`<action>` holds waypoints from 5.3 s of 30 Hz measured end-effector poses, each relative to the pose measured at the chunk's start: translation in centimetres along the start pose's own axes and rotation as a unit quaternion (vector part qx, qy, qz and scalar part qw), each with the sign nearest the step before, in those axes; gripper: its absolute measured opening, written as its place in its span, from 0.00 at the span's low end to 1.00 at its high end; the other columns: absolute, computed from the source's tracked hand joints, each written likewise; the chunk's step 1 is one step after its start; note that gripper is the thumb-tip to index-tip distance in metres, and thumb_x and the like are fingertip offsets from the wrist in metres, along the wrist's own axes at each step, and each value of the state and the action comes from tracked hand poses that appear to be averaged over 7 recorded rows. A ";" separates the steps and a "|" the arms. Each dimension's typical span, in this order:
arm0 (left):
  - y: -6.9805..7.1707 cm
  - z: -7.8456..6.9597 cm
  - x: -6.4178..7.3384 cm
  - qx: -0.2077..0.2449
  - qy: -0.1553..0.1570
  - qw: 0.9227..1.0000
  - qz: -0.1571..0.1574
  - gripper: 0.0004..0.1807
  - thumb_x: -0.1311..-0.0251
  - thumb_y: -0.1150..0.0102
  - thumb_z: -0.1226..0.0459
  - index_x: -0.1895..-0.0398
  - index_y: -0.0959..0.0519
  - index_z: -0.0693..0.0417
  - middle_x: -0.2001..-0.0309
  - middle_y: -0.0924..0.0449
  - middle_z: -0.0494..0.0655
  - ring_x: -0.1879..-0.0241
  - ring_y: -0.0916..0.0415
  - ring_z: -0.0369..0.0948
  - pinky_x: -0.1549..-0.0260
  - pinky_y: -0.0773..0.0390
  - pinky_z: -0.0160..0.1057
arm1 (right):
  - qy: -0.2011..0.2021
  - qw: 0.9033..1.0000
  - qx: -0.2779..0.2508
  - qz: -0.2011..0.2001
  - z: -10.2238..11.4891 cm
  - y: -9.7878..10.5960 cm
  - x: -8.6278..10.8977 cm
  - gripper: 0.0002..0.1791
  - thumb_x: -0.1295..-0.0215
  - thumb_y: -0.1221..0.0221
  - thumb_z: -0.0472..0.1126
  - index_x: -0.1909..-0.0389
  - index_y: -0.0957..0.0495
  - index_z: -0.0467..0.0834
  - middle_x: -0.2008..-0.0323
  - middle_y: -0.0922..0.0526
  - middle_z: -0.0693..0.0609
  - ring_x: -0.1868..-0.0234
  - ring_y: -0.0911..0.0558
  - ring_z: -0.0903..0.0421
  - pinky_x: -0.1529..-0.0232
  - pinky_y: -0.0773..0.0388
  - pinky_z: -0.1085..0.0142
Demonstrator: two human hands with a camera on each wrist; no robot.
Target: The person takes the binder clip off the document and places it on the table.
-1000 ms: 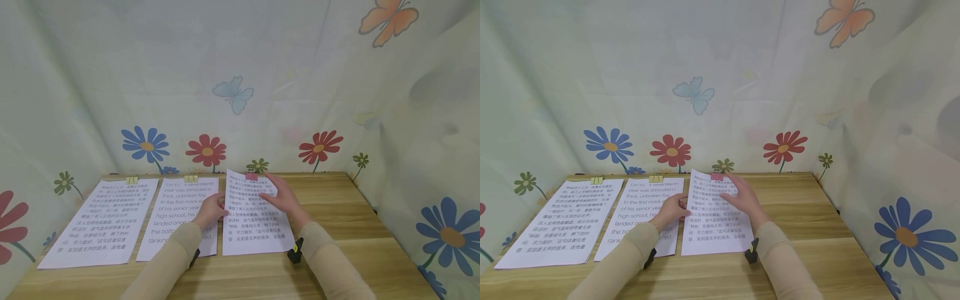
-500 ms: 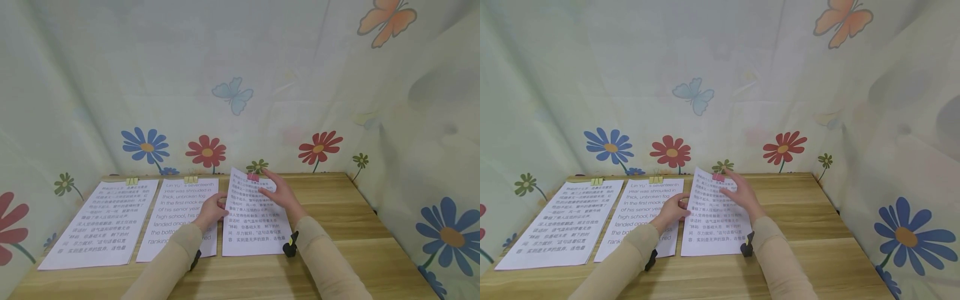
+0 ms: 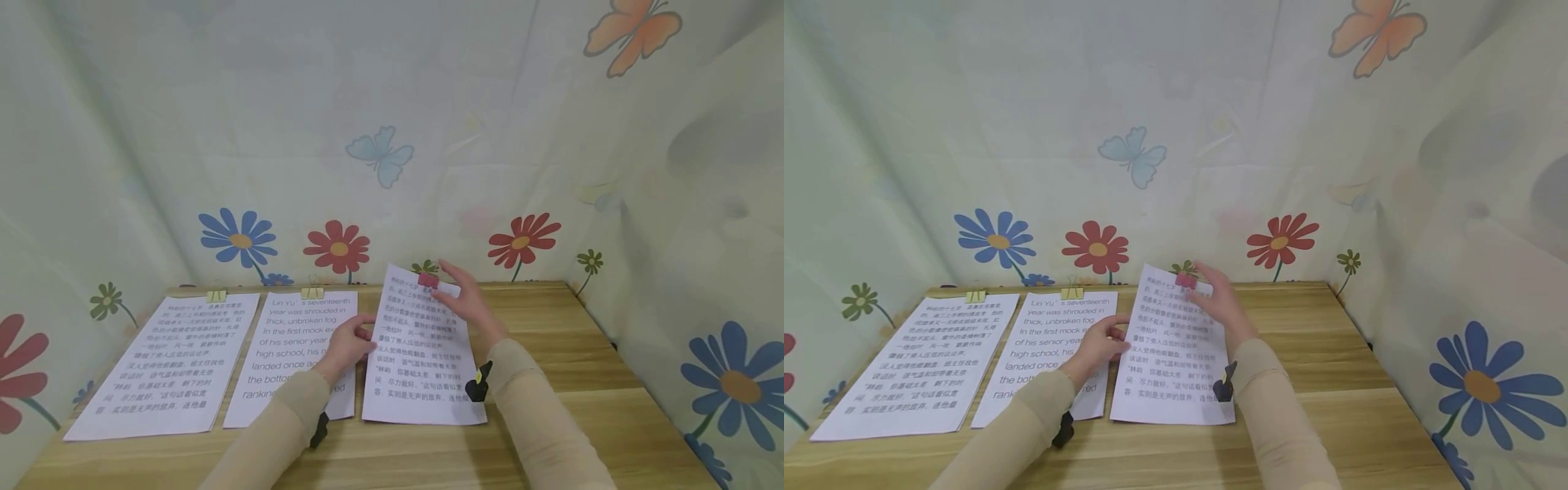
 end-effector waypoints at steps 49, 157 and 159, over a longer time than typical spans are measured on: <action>1.7 -2.5 1.7 0.109 -0.140 0.984 0.018 0.24 0.44 0.35 0.77 0.44 0.19 0.53 0.57 0.23 0.50 0.59 0.22 0.45 0.60 0.20 0.33 | -0.037 0.975 -0.121 0.182 5.8 7.8 -5.0 0.31 0.33 0.37 0.42 0.30 0.32 0.44 0.37 0.23 0.45 0.37 0.24 0.49 0.32 0.35 0.51; 2.8 -0.3 0.7 0.139 -0.035 0.989 -0.035 0.27 0.42 0.36 0.73 0.38 0.23 0.50 0.53 0.25 0.52 0.56 0.20 0.45 0.60 0.17 0.38 | -0.224 0.950 -0.201 0.080 -14.4 10.6 12.1 0.34 0.26 0.45 0.44 0.29 0.43 0.27 0.32 0.36 0.30 0.48 0.23 0.69 0.47 0.26 0.76; 2.8 -0.3 0.6 0.139 -0.035 0.989 -0.035 0.27 0.42 0.36 0.73 0.38 0.23 0.49 0.53 0.25 0.52 0.56 0.20 0.45 0.60 0.17 0.39 | -0.230 0.948 -0.205 0.076 -14.5 10.7 12.3 0.34 0.26 0.45 0.45 0.29 0.43 0.28 0.32 0.37 0.30 0.48 0.23 0.70 0.48 0.26 0.76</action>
Point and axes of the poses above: each hand's wrist, its own x-axis away from the middle knuckle, its own y-axis out of the back of the hand, z = x × y, the point moved 8 cm from there along -x, towards the middle knuckle
